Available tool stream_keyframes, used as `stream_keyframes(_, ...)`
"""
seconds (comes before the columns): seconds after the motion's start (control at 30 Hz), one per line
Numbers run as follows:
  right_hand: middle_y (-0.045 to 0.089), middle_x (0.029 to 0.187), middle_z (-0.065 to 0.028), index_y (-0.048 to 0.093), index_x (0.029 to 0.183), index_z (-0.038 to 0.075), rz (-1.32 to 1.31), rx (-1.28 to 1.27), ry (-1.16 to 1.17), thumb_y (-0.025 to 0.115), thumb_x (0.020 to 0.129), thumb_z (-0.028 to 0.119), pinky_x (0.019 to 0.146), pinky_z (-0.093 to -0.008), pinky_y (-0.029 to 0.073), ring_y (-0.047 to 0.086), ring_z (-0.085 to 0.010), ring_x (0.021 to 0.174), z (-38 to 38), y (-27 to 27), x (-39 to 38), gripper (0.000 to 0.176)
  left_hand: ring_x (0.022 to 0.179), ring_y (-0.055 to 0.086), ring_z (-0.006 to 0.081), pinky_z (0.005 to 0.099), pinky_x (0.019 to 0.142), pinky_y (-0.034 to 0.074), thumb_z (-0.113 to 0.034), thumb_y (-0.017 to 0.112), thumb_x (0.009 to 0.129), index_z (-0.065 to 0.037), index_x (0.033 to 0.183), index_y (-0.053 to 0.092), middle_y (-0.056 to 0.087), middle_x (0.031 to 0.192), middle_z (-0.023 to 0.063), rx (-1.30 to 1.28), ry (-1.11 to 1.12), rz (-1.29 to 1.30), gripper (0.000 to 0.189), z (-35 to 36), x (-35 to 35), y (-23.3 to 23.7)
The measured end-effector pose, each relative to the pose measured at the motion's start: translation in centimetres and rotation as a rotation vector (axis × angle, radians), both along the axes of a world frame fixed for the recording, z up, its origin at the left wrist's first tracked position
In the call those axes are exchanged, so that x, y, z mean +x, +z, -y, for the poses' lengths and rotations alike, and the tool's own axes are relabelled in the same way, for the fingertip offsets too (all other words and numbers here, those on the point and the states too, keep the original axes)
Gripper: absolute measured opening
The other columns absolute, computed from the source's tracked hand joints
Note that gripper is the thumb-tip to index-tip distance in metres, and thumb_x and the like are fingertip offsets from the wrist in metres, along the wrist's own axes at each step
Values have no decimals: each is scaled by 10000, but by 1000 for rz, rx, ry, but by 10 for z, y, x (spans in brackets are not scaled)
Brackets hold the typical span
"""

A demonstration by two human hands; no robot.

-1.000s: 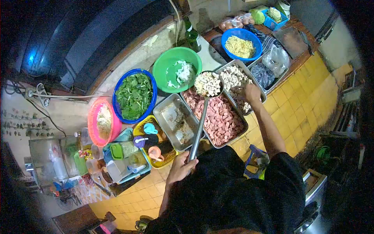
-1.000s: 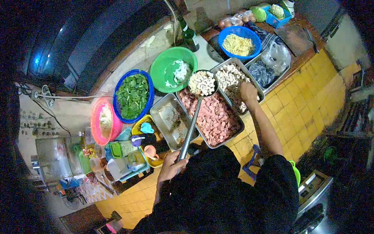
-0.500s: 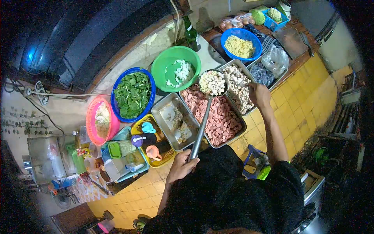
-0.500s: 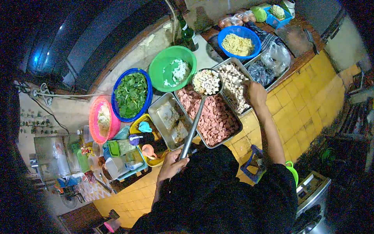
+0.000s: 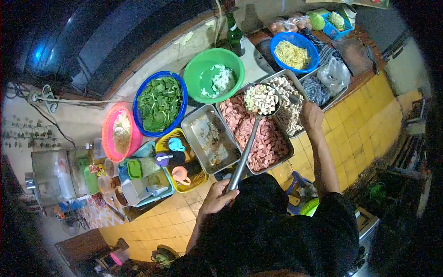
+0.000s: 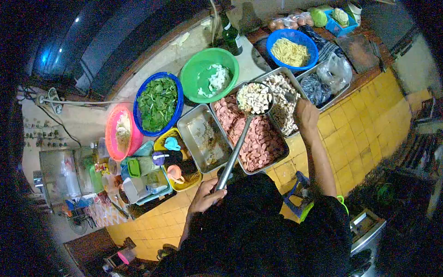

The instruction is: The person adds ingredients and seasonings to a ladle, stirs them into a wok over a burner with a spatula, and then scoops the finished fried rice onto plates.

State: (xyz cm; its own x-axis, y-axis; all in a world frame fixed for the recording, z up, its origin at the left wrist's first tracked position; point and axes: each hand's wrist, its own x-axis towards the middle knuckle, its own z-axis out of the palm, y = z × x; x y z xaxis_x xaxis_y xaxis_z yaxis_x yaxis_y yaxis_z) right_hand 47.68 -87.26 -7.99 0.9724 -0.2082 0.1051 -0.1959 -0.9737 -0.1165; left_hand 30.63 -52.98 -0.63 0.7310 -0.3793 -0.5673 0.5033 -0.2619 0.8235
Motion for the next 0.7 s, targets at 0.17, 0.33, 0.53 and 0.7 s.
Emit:
stream_keyframes(0.17, 585, 605, -196, 601, 669, 28, -7, 10, 167, 481, 756, 116, 505, -438, 472, 599, -334, 555, 5, -58, 10, 172, 506, 465, 74, 224, 463, 360, -117, 588, 820, -42, 793, 501, 489, 591, -3, -40, 57, -44, 118, -10, -9, -2)
stream_keyframes(0.33, 601, 679, -202, 618, 714, 49, -29, 128, 256, 547, 726, 167, 572, -432, 483, 602, -345, 625, -5, -60, 22, 139, 460, 463, 77, 219, 423, 354, -111, 585, 827, -42, 840, 487, 488, 576, 6, -90, 150, -154, 121, -12, -9, 10)
stream_keyframes(0.53, 628, 834, -173, 675, 884, 180, -136, 322, 68, 536, 764, 164, 656, -418, 483, 606, -349, 719, 16, -51, 12, 184, 444, 460, 78, 216, 414, 349, -104, 583, 823, -37, 845, 492, 480, 553, 4, -17, 146, -160, 115, -14, -12, 11)
stream_keyframes(0.7, 625, 795, -176, 677, 901, 208, -85, 253, 17, 545, 780, 187, 626, -438, 476, 604, -348, 718, 20, -36, 4, 180, 442, 470, 82, 216, 409, 348, -101, 580, 822, -30, 842, 493, 479, 550, 5, -47, 153, -127, 114, -10, -11, 16)
